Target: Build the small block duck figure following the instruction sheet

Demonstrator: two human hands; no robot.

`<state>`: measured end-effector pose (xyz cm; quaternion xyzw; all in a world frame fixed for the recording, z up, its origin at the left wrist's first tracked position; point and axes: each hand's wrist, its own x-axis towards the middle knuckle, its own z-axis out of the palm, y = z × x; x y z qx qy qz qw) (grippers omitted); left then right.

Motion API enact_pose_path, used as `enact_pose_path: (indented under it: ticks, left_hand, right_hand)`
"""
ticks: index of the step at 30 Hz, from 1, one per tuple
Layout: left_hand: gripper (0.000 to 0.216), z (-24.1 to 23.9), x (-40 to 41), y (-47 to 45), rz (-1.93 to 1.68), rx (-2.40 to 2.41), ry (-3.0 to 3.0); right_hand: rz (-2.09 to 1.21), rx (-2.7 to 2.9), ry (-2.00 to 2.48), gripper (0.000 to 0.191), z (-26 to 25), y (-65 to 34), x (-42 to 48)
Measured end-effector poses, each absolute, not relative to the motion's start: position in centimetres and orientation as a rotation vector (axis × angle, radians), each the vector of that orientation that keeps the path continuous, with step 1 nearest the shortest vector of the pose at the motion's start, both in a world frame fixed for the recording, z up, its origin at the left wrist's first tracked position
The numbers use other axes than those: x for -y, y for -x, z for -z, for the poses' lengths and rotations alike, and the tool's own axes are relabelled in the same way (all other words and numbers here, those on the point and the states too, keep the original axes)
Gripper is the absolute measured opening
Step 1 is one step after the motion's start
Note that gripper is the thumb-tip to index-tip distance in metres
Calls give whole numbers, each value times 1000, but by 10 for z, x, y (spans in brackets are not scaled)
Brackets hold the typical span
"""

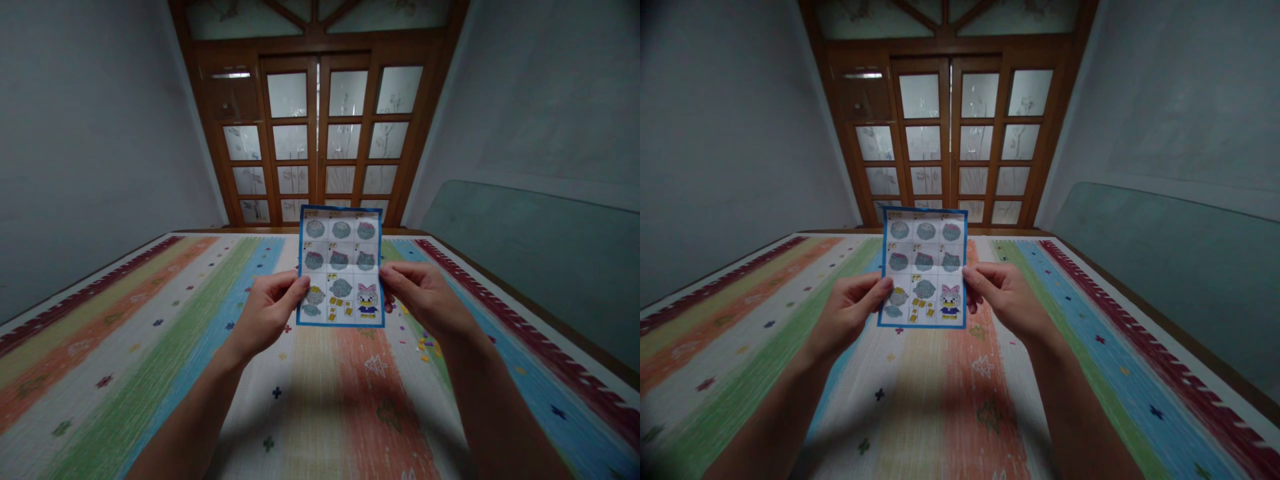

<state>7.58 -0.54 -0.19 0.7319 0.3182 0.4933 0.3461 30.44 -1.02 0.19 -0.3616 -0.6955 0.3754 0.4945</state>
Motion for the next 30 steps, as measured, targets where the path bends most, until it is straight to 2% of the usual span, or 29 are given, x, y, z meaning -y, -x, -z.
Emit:
enact_pose_path:
  ticks: [4, 7, 10, 13, 18, 30]
  left_hand:
    - [40, 6, -5, -75, -1335, -892, -1897]
    - [40, 9, -10, -75, -1338, -919, -1876]
    - [42, 10, -12, -77, -1320, -926, -1871]
    - [42, 11, -13, -80, -1301, -921, -1855]
    - [40, 12, -15, -86, -1266, -917, -1842]
    - [40, 14, -18, -85, -1239, -913, -1876]
  right_hand:
    - [-788, 1556, 1029, 38, 9, -336, -10]
    - [-663, 1573, 1314, 34, 33, -374, -29]
    - [-519, 1634, 1681, 22, 65, -407, -42]
    - [-475, 1619, 1811, 12, 94, -424, -46]
    - [-430, 1639, 1931, 11, 117, -436, -40]
    - [-540, 1852, 1915, 13, 129, -438, 13]
